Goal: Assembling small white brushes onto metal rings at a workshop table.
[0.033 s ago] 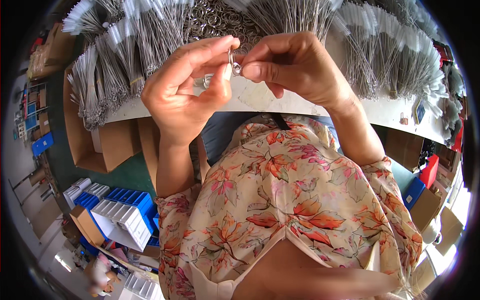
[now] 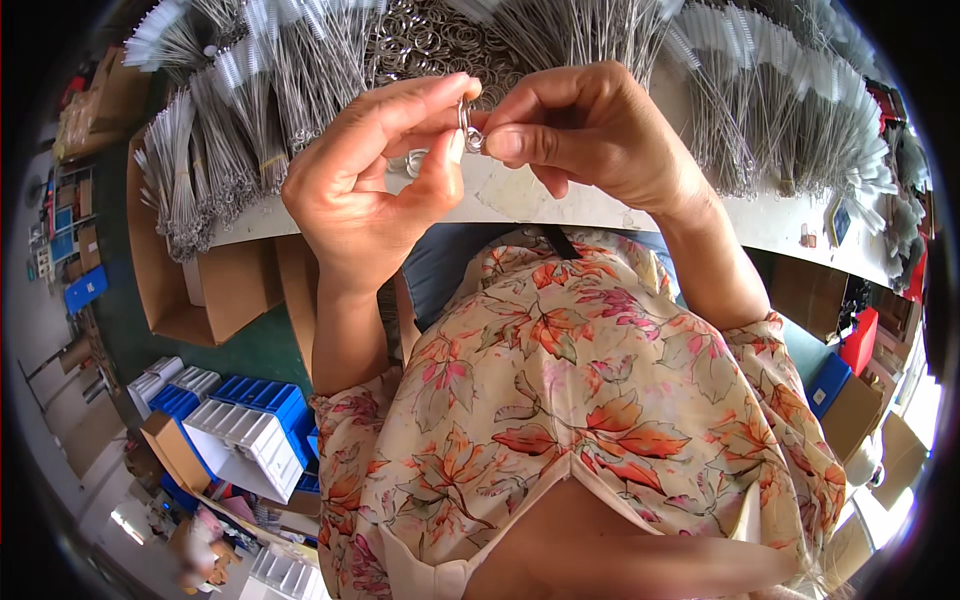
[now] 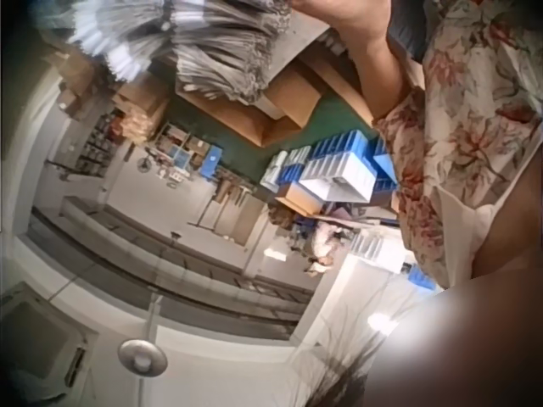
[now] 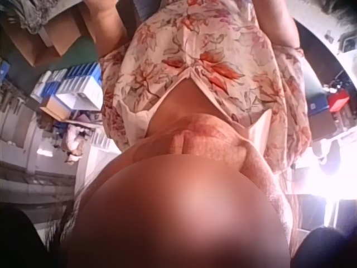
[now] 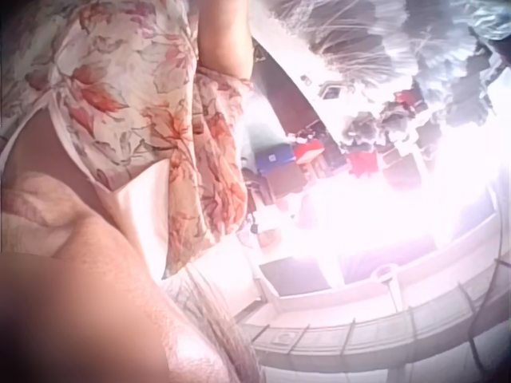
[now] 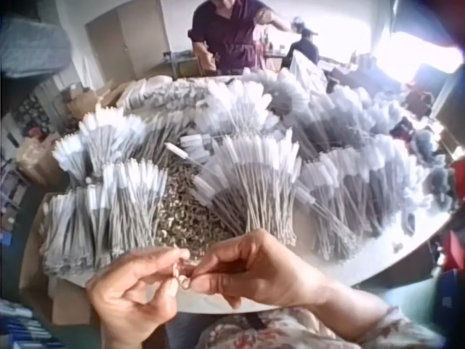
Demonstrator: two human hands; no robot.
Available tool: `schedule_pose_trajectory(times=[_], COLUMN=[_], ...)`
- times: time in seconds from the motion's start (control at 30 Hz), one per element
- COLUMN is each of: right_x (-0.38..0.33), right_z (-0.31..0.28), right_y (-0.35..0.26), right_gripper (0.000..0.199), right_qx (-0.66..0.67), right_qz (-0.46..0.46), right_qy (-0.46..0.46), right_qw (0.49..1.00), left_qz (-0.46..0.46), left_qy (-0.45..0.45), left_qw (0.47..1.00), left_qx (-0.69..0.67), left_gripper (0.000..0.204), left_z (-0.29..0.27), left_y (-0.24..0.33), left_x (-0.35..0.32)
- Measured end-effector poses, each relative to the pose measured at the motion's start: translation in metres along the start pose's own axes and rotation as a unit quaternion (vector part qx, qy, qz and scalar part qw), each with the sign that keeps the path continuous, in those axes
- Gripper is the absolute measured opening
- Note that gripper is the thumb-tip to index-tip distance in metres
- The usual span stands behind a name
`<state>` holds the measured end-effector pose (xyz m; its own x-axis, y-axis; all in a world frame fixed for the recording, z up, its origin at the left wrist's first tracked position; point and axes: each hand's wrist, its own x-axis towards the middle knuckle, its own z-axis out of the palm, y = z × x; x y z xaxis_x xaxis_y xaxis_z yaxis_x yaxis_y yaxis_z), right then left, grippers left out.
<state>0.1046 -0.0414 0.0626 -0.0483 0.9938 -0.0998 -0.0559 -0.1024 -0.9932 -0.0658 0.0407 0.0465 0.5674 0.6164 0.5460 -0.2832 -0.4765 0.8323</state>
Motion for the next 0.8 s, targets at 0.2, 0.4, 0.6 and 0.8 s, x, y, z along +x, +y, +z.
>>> schedule_pose_trajectory(times=[0.2,0.4,0.6,0.8], right_x=[-0.003,-0.006,-0.031,-0.020], right_z=[-0.004,0.017,0.023,0.024], right_y=[0.001,0.030,0.115,0.107], right_gripper=[0.018,0.011,0.022,0.023], right_qx=[0.201,-0.123,-0.547,-0.529], right_qz=[0.075,-0.044,-0.219,-0.293], right_qy=[-0.064,0.074,0.072,0.040], right_qw=[0.975,0.989,0.804,0.796], left_qz=[-0.182,-0.254,-0.252,-0.319], left_qy=[-0.045,-0.044,-0.002,-0.003], left_qw=[0.974,0.961,0.925,0.793], left_qx=[-0.127,-0.103,0.286,0.519], left_gripper=[0.025,0.026,0.019,0.020], left_z=[-0.008,-0.017,-0.063,-0.078], left_y=[0.003,-0.012,-0.052,-0.084], left_x=[0.007,-0.006,0.015,0.057])
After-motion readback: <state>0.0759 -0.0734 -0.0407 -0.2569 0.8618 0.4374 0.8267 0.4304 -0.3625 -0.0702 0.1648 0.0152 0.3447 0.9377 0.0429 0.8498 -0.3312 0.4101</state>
